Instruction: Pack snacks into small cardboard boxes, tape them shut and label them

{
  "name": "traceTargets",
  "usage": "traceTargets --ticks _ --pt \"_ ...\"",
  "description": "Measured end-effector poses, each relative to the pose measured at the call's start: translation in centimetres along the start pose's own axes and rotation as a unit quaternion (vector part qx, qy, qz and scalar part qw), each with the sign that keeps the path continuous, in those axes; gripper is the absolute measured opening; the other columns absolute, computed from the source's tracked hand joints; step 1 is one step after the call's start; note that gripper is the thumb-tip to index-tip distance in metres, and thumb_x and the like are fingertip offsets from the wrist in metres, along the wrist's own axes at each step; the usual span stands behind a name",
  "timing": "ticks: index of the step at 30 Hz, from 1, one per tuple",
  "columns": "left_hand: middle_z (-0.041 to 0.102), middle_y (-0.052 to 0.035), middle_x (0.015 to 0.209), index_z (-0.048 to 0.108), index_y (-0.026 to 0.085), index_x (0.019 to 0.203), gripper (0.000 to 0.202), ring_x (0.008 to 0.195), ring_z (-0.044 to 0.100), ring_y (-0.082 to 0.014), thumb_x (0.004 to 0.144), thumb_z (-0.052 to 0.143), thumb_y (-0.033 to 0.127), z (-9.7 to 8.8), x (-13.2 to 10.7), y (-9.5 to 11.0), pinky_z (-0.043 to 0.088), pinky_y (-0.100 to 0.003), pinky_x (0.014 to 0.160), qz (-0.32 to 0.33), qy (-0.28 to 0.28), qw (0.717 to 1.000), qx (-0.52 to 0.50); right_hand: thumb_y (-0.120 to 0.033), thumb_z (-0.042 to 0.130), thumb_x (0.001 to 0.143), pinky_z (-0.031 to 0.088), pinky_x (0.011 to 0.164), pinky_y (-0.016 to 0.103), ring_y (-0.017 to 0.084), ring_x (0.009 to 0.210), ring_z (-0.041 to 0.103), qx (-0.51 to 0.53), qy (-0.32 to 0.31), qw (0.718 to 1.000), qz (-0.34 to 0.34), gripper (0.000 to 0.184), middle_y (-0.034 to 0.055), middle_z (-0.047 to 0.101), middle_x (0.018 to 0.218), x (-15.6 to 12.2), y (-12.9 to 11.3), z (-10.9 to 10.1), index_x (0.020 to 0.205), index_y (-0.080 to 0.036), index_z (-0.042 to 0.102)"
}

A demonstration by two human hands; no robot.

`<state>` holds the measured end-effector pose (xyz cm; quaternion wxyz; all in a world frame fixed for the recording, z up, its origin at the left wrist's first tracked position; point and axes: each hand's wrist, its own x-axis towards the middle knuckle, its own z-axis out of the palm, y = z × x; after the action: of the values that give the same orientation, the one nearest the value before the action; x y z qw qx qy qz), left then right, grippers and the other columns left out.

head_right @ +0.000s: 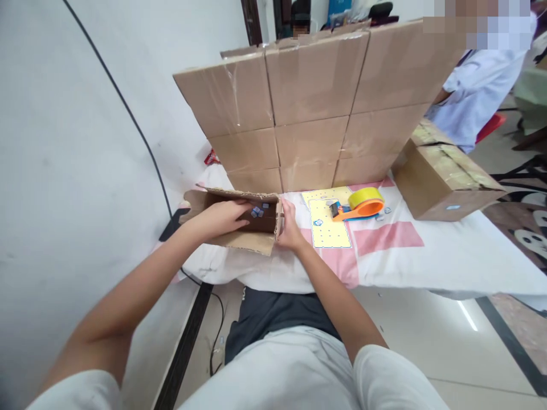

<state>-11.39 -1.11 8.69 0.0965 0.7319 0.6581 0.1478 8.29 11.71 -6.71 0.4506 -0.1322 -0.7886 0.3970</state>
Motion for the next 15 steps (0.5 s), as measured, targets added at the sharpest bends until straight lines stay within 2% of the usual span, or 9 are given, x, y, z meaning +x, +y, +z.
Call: traceTargets --ticks 2,5,10,15 --pt "0.073 -0.0120 0.127 0.070 0.023 0.125 0.047 0.117 0.068 -0.0344 0.077 0.070 0.020 1.5 2.8 -1.7 0.049 -0.044 0.106 0.011 -0.043 0.998 0.034 -0.058 0.086 0.059 0.040 0.120 0.060 0.040 0.151 0.031 -0.004 -0.011 1.000 0.002 0.131 0.0209 0.030 0.156 -0.2 0.4 0.1 0.164 -0.021 0.016" --pt "0.075 -0.0128 0.125 0.074 0.021 0.120 0.046 0.115 0.070 -0.0342 0.075 0.066 0.013 3.8 5.2 -3.3 0.049 -0.045 0.107 0.016 -0.066 0.998 -0.011 -0.046 0.086 0.059 0.045 0.115 0.058 0.039 0.149 0.032 -0.011 -0.017 1.000 0.023 0.129 0.0208 0.028 0.156 -0.4 1.0 0.1 0.163 -0.021 0.014" --pt "0.075 -0.0069 0.127 0.078 0.023 0.108 0.036 0.121 0.068 -0.0293 0.076 0.066 0.012 6.5 5.8 -3.9 0.049 -0.039 0.109 0.020 -0.045 0.998 -0.043 -0.035 0.084 0.058 0.041 0.118 0.059 0.039 0.147 0.034 -0.015 -0.023 1.000 -0.003 0.123 0.0188 0.032 0.154 -0.3 1.9 0.2 0.162 -0.023 0.019" --pt "0.078 -0.0129 0.118 0.079 0.021 0.112 0.042 0.103 0.072 -0.0333 0.073 0.068 0.010 7.1 5.8 -4.8 0.053 -0.048 0.098 0.012 -0.051 0.999 -0.008 -0.032 0.082 0.061 0.041 0.119 0.058 0.038 0.148 0.034 -0.003 -0.027 1.000 -0.009 0.120 0.0176 0.031 0.155 -0.2 2.1 0.2 0.162 -0.026 0.019"
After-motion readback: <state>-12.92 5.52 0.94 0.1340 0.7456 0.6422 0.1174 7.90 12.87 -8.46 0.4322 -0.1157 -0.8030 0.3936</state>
